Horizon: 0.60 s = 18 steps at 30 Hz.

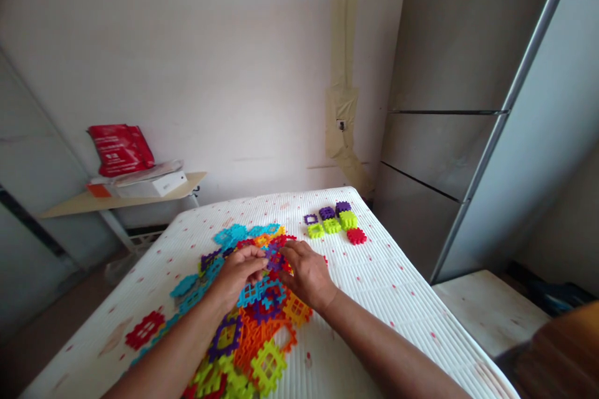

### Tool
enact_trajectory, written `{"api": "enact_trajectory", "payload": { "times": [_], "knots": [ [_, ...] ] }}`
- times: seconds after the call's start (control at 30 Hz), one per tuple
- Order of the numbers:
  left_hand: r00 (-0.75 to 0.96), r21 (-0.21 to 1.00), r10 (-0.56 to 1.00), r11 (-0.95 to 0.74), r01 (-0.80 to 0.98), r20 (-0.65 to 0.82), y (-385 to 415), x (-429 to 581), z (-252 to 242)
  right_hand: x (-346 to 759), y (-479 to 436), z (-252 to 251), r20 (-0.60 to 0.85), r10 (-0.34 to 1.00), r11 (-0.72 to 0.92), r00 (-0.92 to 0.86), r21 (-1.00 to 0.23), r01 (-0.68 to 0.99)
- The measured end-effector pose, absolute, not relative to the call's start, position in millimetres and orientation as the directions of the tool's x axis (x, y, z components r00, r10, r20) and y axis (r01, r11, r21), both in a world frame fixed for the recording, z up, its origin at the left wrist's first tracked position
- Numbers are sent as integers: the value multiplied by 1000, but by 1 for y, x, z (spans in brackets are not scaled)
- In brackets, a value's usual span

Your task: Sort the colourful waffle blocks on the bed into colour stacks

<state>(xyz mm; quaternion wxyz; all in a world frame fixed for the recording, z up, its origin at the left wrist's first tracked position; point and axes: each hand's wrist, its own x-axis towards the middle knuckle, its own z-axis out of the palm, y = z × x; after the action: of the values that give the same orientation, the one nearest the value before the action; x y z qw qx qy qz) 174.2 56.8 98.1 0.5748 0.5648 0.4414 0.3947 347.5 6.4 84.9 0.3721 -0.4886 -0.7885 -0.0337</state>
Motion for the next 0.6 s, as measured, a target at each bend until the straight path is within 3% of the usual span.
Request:
{"api": "enact_trajectory", "payload": {
  "times": [0.17, 0.27, 0.33, 0.43, 0.6],
  "knots": [
    [339, 993, 937, 55, 103, -87, 56, 170, 104, 351, 8, 92, 565, 772, 545, -292, -352, 761],
    [323, 975, 946, -48, 217, -26, 60, 158, 126, 371, 27, 97, 566, 798, 474, -206, -380, 794],
    [262, 953, 962, -153, 261, 82, 60, 141, 148, 392, 50, 103, 546, 837, 279, -41, -361, 890],
    [144, 907, 971, -229, 352, 189, 57, 106, 182, 424, 88, 114, 407, 877, -145, 255, -281, 949],
    [-170, 819, 961, -86, 568, 219, 52, 32, 177, 445, 136, 115, 194, 890, -389, 414, -151, 909]
  ]
}}
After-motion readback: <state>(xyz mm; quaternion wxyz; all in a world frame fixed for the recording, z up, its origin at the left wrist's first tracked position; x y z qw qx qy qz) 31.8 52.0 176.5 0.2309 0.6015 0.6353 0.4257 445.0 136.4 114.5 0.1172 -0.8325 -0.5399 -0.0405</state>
